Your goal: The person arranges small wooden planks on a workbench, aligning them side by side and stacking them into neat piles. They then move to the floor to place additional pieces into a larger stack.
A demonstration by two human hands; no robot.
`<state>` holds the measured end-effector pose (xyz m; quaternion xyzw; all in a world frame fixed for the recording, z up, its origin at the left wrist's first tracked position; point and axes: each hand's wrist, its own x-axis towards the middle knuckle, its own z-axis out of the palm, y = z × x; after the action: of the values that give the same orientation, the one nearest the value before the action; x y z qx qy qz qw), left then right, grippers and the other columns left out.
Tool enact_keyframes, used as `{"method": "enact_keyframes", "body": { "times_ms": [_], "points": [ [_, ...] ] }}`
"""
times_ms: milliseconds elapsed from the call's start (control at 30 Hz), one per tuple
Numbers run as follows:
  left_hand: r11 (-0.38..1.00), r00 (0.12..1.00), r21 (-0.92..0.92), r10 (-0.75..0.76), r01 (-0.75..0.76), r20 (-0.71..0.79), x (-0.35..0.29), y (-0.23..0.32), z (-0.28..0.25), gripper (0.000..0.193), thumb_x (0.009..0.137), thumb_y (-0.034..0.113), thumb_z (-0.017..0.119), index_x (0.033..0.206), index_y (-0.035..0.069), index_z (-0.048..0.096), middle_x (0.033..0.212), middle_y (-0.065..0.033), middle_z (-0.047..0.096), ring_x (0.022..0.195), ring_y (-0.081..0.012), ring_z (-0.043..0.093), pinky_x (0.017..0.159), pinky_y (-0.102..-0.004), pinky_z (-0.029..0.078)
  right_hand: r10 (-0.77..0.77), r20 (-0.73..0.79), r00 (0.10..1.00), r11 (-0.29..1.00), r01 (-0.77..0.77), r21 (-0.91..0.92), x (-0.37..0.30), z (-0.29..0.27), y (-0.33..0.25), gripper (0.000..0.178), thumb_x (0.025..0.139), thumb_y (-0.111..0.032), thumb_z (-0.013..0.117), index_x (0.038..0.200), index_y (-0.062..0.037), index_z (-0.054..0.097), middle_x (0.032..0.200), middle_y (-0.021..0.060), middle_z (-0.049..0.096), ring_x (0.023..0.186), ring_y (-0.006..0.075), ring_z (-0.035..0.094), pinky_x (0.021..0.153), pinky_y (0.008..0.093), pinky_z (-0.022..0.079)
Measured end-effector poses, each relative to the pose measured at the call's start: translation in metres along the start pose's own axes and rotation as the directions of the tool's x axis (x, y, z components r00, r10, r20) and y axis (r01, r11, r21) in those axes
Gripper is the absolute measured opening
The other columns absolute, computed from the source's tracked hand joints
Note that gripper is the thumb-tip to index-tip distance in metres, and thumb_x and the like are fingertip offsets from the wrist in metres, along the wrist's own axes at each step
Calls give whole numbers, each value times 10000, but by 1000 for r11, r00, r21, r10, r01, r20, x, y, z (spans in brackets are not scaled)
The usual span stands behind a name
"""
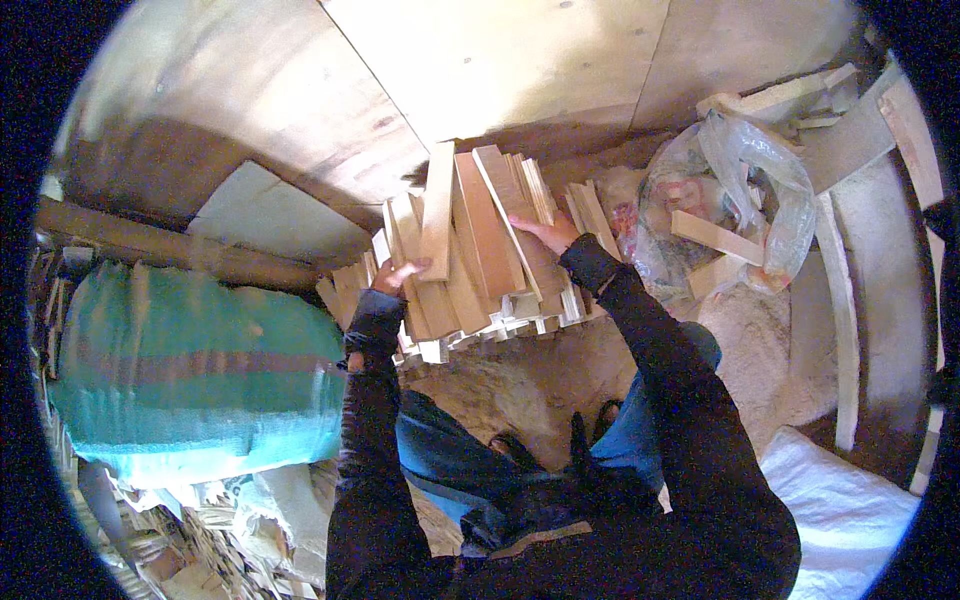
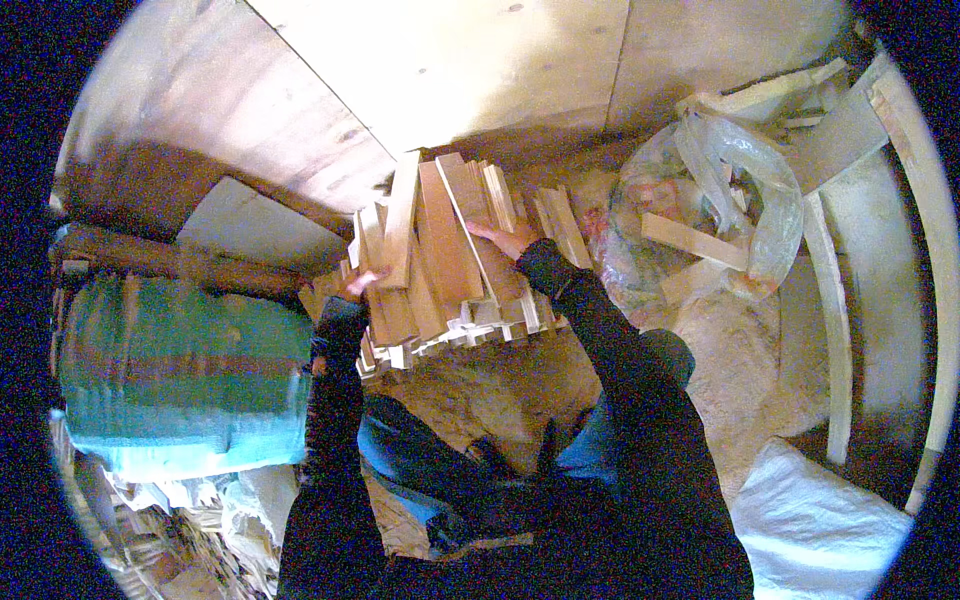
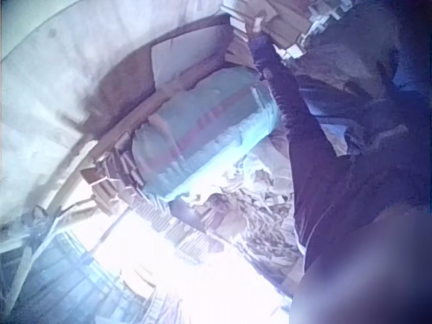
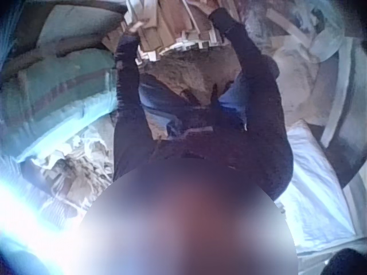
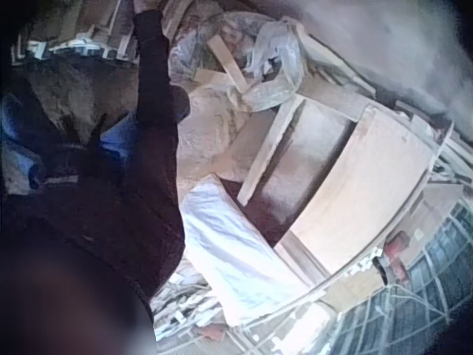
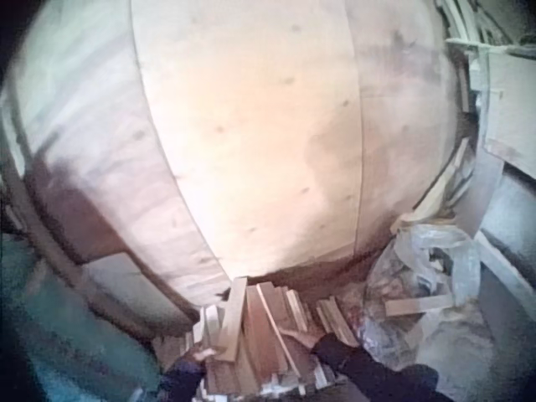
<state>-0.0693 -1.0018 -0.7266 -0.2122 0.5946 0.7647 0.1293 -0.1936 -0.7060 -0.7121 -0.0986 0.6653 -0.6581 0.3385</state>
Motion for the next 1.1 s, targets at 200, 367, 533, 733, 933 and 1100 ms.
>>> {"method": "enact_keyframes", "body": {
  "times_ms": [200, 367, 533, 733, 933, 1100],
  "points": [
    [918, 970, 333, 242, -217, -36, -11, 5, 16, 571, 756, 240, 702, 1196, -26, 455, 1048, -135, 628, 961, -231, 612, 888, -353, 467, -115, 47, 992, 992, 112, 61, -5, 1, -3, 617, 815, -446, 652, 1225, -7, 512, 1166, 99, 594, 1027, 189, 590, 889, 305, 473],
    [906, 951, 346, 293, -244, -97, -1, 6, 45, 731, 698, 229, 791, 1187, -55, 327, 1001, -172, 613, 889, -223, 612, 796, -316, 499, 37, 5, 999, 997, -37, 67, -5, -20, 12, 678, 836, -516, 581, 1287, -19, 487, 1316, 97, 499, 1195, 214, 481, 1041, 308, 333],
    [918, 906, 276, 351, -284, -236, 30, -19, 43, 737, 737, 254, 778, 1225, -30, 304, 1079, -195, 571, 945, -200, 586, 806, -332, 486, -32, -10, 999, 997, 31, -66, -1, -25, 34, 683, 813, -524, 615, 1247, -8, 508, 1234, 94, 551, 1112, 193, 534, 962, 301, 399],
    [972, 981, -140, 177, -186, -75, 22, -3, 46, 588, 884, 377, 569, 1311, 13, 396, 1255, -101, 516, 1120, -195, 506, 961, -337, 398, -75, -9, 997, 997, 76, 33, 1, -27, 33, 671, 829, -512, 602, 1235, 15, 513, 1210, 89, 570, 1081, 179, 556, 944, 300, 417],
    [956, 968, 178, 245, -234, -44, 22, 1, 44, 640, 888, 422, 531, 1370, 31, 374, 1375, -97, 420, 1261, -214, 397, 1061, -330, 288, -42, 30, 999, 984, 37, 174, 12, -35, 44, 707, 826, -524, 594, 1256, 28, 496, 1265, 110, 536, 1153, 183, 510, 973, 299, 394],
    [968, 990, 209, 139, -137, 6, 41, -17, 40, 673, 917, 445, 439, 1419, 30, 267, 1470, -120, 268, 1367, -229, 221, 1109, -323, 187, 1, -23, 1000, 1000, -1, -17, 7, -35, 50, 726, 817, -528, 603, 1263, 33, 486, 1280, 116, 523, 1165, 197, 501, 980, 300, 387]
  ]
}}
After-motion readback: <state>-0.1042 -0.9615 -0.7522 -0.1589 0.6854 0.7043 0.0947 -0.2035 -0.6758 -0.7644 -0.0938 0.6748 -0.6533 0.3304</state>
